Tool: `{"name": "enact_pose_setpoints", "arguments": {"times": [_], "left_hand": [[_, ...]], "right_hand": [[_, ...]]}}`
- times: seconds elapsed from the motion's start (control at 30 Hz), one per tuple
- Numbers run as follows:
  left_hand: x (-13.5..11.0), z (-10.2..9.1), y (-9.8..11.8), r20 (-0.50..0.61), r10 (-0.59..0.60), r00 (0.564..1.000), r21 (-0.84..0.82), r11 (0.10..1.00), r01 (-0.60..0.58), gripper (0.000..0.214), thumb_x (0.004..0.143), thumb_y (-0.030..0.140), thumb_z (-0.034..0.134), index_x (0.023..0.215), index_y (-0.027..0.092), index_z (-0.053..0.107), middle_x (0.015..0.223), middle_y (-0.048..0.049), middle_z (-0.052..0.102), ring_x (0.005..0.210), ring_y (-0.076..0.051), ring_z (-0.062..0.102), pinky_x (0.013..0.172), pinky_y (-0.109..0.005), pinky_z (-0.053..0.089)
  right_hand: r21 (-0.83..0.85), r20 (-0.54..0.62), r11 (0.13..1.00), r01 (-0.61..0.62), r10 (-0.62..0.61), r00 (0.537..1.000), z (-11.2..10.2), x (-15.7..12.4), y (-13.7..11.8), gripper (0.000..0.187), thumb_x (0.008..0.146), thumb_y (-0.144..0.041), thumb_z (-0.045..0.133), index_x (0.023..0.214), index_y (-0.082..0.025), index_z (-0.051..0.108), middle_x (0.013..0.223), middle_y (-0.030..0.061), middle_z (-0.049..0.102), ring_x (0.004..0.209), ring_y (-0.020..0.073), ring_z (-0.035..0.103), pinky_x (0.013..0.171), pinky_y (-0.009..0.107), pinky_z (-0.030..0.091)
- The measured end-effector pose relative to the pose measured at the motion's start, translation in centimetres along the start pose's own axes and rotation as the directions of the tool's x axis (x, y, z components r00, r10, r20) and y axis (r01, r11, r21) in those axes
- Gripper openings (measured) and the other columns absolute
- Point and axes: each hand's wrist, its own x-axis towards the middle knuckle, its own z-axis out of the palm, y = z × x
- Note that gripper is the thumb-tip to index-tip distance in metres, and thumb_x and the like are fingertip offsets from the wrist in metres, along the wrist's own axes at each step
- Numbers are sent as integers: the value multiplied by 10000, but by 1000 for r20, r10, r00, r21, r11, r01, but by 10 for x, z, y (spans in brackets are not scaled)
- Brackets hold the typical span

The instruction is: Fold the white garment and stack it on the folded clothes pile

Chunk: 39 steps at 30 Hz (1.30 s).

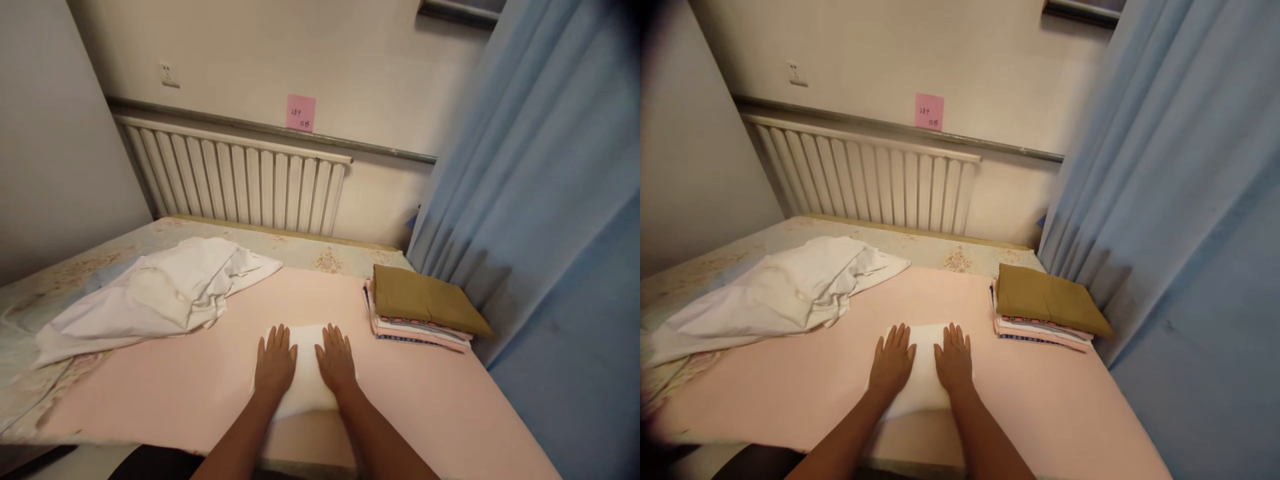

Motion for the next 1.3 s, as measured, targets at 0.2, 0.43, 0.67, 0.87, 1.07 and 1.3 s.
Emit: {"name": "enact_pose_setpoints", "arguments": {"times": [0.2,0.43,0.67,0.87,1.07,1.3], "left_hand": [[-2,-5,-4,37,-41,998,15,999,40,540,959,341,286,1448,151,414,1533,-101,371,1438,-281,261,1151,-534,206],[-9,-7,-8,63,-63,996,44,997,61,553,957,342,274,1461,143,388,1556,-90,325,1449,-276,226,1148,-529,209],[-19,-7,-14,34,-48,998,56,997,46,564,958,339,273,1480,137,346,1562,-88,312,1452,-282,211,1145,-536,211],[-27,-6,-24,21,-20,1000,52,998,19,549,952,331,293,1464,157,386,1552,-89,337,1440,-284,250,1139,-513,237],[-25,-23,-27,96,-61,994,39,998,57,520,955,326,296,1443,199,424,1547,-78,352,1440,-300,245,1118,-560,247],[-33,-36,29,5,114,993,-12,993,-114,503,959,295,312,1434,192,440,1555,-52,332,1457,-259,212,1165,-503,188]], "right_hand": [[8,-29,999,-35,35,999,6,-5,6,480,969,-372,398,1385,-154,498,1484,144,409,1396,309,343,1121,552,258],[29,-48,999,-37,39,998,7,-19,17,501,971,-392,387,1392,-141,491,1486,149,402,1404,321,323,1117,558,264],[-33,-54,999,-19,17,998,1,-35,28,481,964,-357,390,1376,-142,513,1459,140,446,1364,331,392,1106,548,295],[-51,-46,998,48,-50,998,-11,-59,37,466,978,-344,378,1385,-154,500,1461,118,451,1368,296,394,1119,504,302],[-33,-115,989,143,-146,983,-21,-83,45,435,999,-333,358,1371,-167,511,1422,112,505,1347,250,432,1120,462,326],[-5,-162,993,122,-121,979,-26,-85,43,440,1004,-345,344,1349,-143,528,1400,137,525,1332,256,451,1102,474,356]]}}
